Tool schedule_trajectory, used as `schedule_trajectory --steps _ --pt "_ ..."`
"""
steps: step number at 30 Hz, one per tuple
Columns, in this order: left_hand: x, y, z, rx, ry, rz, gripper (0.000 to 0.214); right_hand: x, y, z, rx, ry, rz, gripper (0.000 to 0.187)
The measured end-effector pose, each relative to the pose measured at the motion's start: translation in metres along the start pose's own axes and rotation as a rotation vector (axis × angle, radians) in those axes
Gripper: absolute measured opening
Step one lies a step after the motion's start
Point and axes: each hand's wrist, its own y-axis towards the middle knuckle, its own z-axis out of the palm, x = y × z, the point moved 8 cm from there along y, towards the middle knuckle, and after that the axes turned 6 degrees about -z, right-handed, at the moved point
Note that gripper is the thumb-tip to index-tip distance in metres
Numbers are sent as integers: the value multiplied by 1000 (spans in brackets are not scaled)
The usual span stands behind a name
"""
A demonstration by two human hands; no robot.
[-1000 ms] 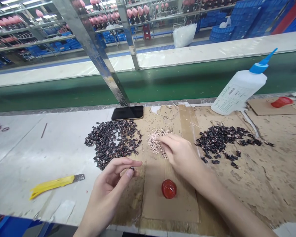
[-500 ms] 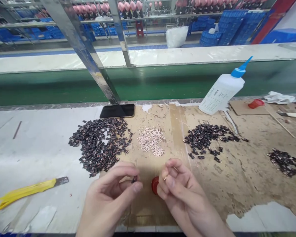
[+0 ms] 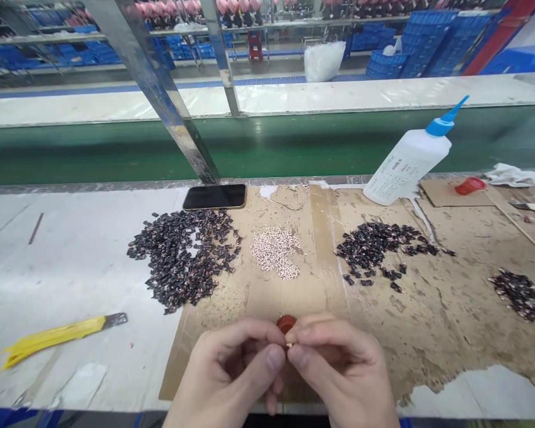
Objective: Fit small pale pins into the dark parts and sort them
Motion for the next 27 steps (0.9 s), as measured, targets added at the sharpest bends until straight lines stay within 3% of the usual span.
schedule_trajectory --steps 4,10,15,20,27 --pt "-1 -2 1 35 32 -42 33 17 4 3 79 -126 -145 36" --pt "12 -4 2 110 144 27 18 36 -6 6 208 -297 -348 48" --pt "27 -1 -4 141 163 188 17 20 -20 3 168 -365 -171 29" --pt "20 -6 -8 143 292 285 19 8 -27 3 215 -405 -18 17" --pt "14 -12 -10 119 365 310 18 24 -18 15 279 -539 -88 16"
